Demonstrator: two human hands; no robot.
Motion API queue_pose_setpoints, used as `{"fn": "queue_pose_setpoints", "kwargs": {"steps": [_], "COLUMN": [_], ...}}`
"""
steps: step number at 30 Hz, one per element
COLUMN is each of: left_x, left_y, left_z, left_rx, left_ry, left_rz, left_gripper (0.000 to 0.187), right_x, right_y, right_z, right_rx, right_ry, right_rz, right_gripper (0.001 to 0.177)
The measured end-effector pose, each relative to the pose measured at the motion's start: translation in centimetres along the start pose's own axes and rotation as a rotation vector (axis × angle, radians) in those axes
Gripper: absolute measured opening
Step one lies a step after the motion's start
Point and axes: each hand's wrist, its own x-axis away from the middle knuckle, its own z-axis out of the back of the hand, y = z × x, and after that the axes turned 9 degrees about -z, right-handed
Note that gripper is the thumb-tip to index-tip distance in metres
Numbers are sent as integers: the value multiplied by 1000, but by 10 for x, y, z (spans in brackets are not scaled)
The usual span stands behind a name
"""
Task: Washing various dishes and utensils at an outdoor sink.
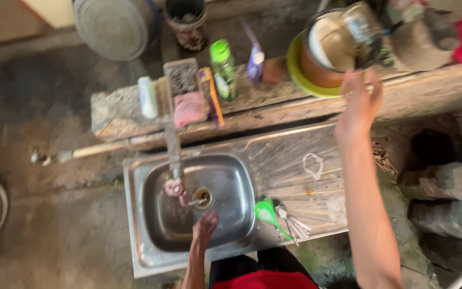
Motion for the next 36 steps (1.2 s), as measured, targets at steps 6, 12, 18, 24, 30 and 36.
{"fn": "queue_pose_setpoints", "kwargs": {"steps": [6,12,18,24,30,36], "left_x": [3,43,-10,62,72,64], "left_y": [72,120,27,70,102,114], "left_z": [-75,-109,49,90,100,96], "left_rx": [273,-56,-81,-73,-111,-89], "left_ry": [-247,25,315,268,241,191], "left_rz": [-388,-394,-431,-333,-365,-256], "left_gripper": [51,42,30,33,33,33], "right_x": [160,275,339,376,352,351], "right_y": [195,421,467,486,603,547], "right_z": [16,56,-29,-109,-84,-76], "right_rx": [-43,781,1106,1531,1583,1306], "right_ry": [-21,-351,-1114,-1049,-975,-1004], "right_rz": [-20,-52,237,321,283,380], "right_gripper": [33,23,52,78,30,25]}}
